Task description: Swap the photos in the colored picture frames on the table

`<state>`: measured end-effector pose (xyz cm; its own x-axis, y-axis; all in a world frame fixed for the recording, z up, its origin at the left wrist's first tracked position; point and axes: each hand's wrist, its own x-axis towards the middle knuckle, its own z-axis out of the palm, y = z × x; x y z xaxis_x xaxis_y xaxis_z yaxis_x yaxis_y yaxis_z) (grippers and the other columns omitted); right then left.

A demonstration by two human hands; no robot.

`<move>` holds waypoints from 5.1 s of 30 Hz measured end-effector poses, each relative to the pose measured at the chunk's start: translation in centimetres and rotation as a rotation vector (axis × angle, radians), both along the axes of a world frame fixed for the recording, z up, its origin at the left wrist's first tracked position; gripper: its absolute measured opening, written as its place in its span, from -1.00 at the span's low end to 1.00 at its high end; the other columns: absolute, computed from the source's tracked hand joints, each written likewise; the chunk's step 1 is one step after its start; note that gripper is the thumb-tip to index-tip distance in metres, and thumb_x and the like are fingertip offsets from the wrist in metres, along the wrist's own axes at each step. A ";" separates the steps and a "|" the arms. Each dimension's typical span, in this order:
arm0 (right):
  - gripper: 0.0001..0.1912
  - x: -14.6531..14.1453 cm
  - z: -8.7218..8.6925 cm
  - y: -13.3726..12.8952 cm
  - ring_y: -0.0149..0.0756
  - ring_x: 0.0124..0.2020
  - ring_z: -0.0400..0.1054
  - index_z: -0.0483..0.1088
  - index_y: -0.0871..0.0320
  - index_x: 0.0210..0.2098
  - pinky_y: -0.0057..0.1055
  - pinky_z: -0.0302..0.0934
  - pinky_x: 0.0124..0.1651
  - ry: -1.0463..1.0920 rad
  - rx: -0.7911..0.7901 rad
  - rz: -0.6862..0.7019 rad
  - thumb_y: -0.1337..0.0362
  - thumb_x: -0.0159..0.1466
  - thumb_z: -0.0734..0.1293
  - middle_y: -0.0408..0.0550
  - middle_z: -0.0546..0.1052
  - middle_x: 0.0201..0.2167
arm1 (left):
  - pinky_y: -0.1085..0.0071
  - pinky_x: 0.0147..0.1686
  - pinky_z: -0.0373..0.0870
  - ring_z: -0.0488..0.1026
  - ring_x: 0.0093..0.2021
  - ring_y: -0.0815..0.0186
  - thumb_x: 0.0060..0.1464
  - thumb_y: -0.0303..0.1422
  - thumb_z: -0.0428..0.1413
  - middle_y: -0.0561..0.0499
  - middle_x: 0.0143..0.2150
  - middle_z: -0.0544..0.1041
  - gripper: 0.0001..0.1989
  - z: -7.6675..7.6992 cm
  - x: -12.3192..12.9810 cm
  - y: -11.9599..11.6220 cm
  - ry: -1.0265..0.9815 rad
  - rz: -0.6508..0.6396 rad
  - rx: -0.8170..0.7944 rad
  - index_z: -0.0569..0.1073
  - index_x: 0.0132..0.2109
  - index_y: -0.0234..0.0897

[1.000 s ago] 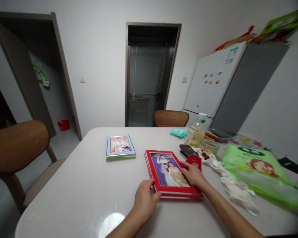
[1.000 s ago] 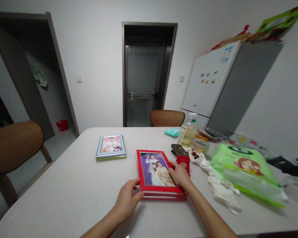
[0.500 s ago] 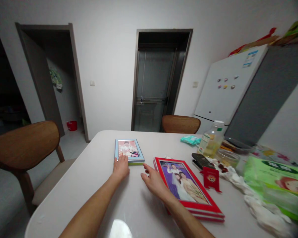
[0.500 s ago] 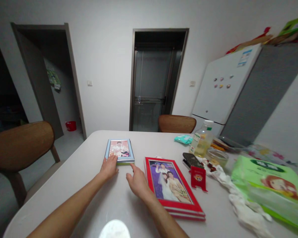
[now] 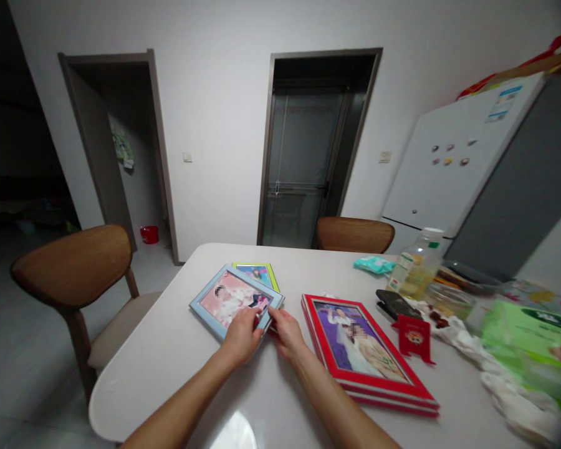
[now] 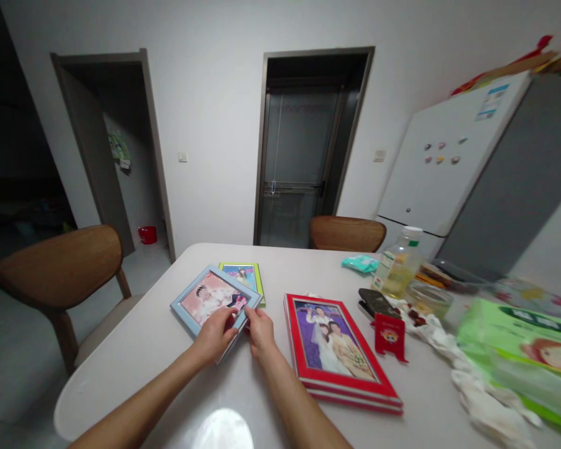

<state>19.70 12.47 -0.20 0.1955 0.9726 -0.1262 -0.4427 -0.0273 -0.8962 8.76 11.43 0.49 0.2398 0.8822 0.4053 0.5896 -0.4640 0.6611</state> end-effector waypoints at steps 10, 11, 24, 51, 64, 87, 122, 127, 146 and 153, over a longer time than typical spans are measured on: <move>-0.72 1.2 7.8 -10.5 -0.28 -0.24 0.31 0.32 0.11 -0.19 -0.37 0.19 -0.17 -0.816 0.579 0.186 0.34 0.07 0.22 -0.07 0.45 -0.23 | 0.30 0.02 0.14 0.17 0.09 0.21 -0.05 -0.22 0.03 -0.13 0.08 0.26 -0.42 5.4 -3.7 -5.7 -0.801 -0.037 -0.211 0.07 0.10 -0.30; -0.69 1.5 7.8 -11.3 -0.26 -0.21 0.31 0.32 0.09 -0.17 -0.34 0.18 -0.13 -0.896 0.625 0.212 0.37 0.06 0.21 -0.07 0.44 -0.21 | 0.30 0.04 0.12 0.16 0.10 0.20 -0.07 -0.20 0.06 -0.14 0.08 0.27 -0.38 5.6 -3.9 -6.5 -0.878 -0.070 -0.267 0.06 0.11 -0.31; -0.59 -2.2 -2.1 -12.8 -0.14 -0.04 0.20 0.31 0.16 -0.14 -0.18 0.11 -0.01 -1.481 0.827 0.309 0.43 -0.01 0.19 0.08 0.37 -0.08 | 0.23 0.07 0.06 0.17 0.09 0.14 -0.19 -0.31 0.10 -0.15 0.11 0.24 -0.31 -2.4 -6.1 -7.1 -0.419 0.054 -0.347 0.09 0.12 -0.35; -0.73 3.8 -1.0 -4.2 -0.31 -0.22 0.18 0.42 0.19 -0.38 -0.50 0.05 -0.19 -1.681 0.298 0.175 0.42 0.16 0.10 0.02 0.39 -0.30 | 0.24 0.12 0.00 0.10 0.13 0.21 -0.11 -0.47 -0.07 -0.21 0.15 0.15 -0.44 -4.2 -5.5 -6.6 -0.025 0.140 -0.166 0.13 0.10 -0.51; -0.82 -2.6 -0.4 -5.6 -0.33 -0.25 0.17 0.40 0.13 -0.36 -0.43 -0.01 -0.19 -1.715 0.505 0.388 0.23 0.15 0.19 -0.07 0.37 -0.35 | 0.24 0.08 0.09 0.19 0.09 0.23 -0.10 -0.47 -0.06 -0.16 0.10 0.25 -0.49 -4.4 -5.5 -6.8 -0.045 0.114 -0.122 0.19 0.08 -0.42; -0.84 -3.5 -1.3 -4.1 -0.35 -0.34 0.23 0.38 0.23 -0.46 -0.49 0.07 -0.24 -1.580 0.430 0.297 0.36 0.12 0.18 -0.01 0.40 -0.42 | 0.28 0.08 0.10 0.20 0.08 0.23 -0.16 -0.53 -0.07 -0.16 0.08 0.27 -0.47 -4.7 -5.4 -6.8 -0.061 0.130 -0.096 0.23 0.05 -0.44; -0.69 2.2 0.6 -8.2 -0.22 0.05 0.05 0.39 0.02 -0.23 -0.31 -0.07 0.05 -1.448 0.416 0.539 0.22 -0.02 0.33 -0.06 0.21 0.04 | 0.28 0.09 0.07 0.19 0.08 0.24 -0.17 -0.51 -0.04 -0.09 0.08 0.28 -0.50 -4.3 -5.3 -7.1 -0.137 0.145 -0.150 0.27 0.03 -0.34; -0.62 2.2 0.5 -8.0 -0.26 -0.11 0.18 0.32 0.14 -0.14 -0.39 0.03 -0.05 -1.481 0.364 0.388 0.30 0.01 0.26 0.01 0.35 -0.17 | 0.29 0.10 0.05 0.19 0.09 0.25 -0.16 -0.49 -0.03 -0.06 0.09 0.28 -0.50 -4.5 -5.2 -7.2 -0.167 0.143 -0.142 0.27 0.03 -0.32; -0.69 0.8 4.2 -8.5 -0.24 -0.12 0.15 0.30 0.13 -0.20 -0.32 0.07 -0.05 -1.424 0.592 0.120 0.40 0.03 0.20 -0.01 0.33 -0.18 | 0.46 -0.48 0.30 0.38 -0.51 0.34 -0.12 -0.13 0.01 0.13 -0.57 0.40 -0.74 -1.2 -4.3 -6.3 -0.688 0.119 -0.352 0.27 -0.49 -0.24; -0.65 4.2 1.9 -6.8 -0.20 -0.14 0.21 0.27 0.23 -0.11 -0.29 0.07 -0.06 -1.588 0.335 0.075 0.28 0.10 0.18 0.08 0.36 -0.20 | 0.50 -0.57 0.23 0.33 -0.57 0.38 -0.22 -0.05 0.03 0.16 -0.58 0.37 -0.66 -1.3 -10.6 -5.8 -0.704 0.280 -0.421 0.28 -0.47 -0.26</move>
<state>23.92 5.63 1.67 -0.1308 0.9263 0.3534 0.8768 0.2745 -0.3947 -1.87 5.67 -0.79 -0.1926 0.9813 0.0042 0.0347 0.0026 0.9994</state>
